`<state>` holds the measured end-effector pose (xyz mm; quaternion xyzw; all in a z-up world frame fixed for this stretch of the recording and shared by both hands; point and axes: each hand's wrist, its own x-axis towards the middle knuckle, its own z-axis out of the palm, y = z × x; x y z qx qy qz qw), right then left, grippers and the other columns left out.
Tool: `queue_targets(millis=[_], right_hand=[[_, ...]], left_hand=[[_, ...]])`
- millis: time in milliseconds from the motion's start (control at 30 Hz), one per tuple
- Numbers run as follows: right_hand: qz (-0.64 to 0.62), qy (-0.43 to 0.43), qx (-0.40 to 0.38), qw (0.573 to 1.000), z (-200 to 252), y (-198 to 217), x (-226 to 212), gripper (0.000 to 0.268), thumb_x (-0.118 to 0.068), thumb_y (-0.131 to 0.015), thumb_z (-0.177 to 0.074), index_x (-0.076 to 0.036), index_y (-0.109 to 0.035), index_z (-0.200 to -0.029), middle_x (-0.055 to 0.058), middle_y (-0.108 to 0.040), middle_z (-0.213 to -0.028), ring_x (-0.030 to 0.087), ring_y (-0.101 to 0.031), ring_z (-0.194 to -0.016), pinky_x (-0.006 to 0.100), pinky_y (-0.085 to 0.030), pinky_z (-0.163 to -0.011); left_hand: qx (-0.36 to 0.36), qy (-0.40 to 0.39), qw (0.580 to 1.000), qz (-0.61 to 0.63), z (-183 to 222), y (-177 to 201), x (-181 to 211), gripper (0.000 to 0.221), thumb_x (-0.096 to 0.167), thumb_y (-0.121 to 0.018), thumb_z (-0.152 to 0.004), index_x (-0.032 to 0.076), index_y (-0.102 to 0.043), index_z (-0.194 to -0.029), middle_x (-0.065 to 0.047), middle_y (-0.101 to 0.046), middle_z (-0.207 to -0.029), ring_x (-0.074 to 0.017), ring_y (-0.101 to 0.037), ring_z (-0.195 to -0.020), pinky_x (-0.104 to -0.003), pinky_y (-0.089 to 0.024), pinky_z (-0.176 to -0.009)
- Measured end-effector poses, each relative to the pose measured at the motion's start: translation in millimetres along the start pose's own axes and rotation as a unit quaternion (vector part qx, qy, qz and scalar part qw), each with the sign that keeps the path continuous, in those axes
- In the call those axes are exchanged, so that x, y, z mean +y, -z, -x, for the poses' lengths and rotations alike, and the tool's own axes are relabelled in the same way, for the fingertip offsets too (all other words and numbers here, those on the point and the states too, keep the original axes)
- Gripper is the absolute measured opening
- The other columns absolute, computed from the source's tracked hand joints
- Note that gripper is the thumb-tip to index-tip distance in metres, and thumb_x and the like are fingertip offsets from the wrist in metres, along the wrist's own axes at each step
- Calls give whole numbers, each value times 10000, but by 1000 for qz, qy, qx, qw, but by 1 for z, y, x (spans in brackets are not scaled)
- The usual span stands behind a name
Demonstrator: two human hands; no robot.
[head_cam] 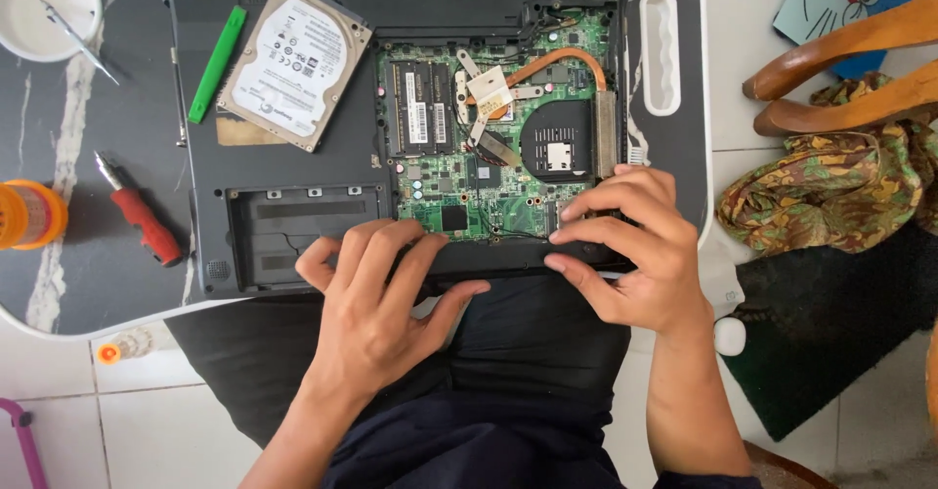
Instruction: Disassembling a laptop by removing RAM modules and the hard drive, then inspecting internal components with a tool.
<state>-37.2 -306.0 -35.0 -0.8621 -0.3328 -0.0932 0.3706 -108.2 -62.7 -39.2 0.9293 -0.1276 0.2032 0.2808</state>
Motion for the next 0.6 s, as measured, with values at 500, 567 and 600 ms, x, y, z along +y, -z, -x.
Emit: queue_targets(millis=[500,567,600], right_hand=[[-19,1,-16,1000,-3,-3,0,268,-143,-885,-615,-116,-633,-700,2,-697,-889,230,-552,-929,426,-341,-1040],[-18,-1,-18,1000,-2,-4,0,274,-150,-890,-618,-121,-630,-697,-3,-699,-891,225,-557,-933,428,-334,-1038],[-17,-2,-20,1000,-1,-5,0,280,-157,-894,-621,-127,-626,-695,-9,-701,-893,220,-561,-938,430,-328,-1037]], left_hand=[[1,15,1000,6,4,-3,-3,454,344,-924,-785,54,-709,-1060,-70,-622,-1174,-274,-565,-1091,-458,-292,-977],[-1,19,1000,11,5,-2,-3,456,341,-924,-780,51,-711,-1059,-71,-624,-1176,-274,-562,-1095,-455,-295,-980],[-1,22,1000,15,5,-2,-3,458,338,-924,-776,48,-713,-1059,-72,-625,-1177,-274,-559,-1098,-453,-298,-983]])
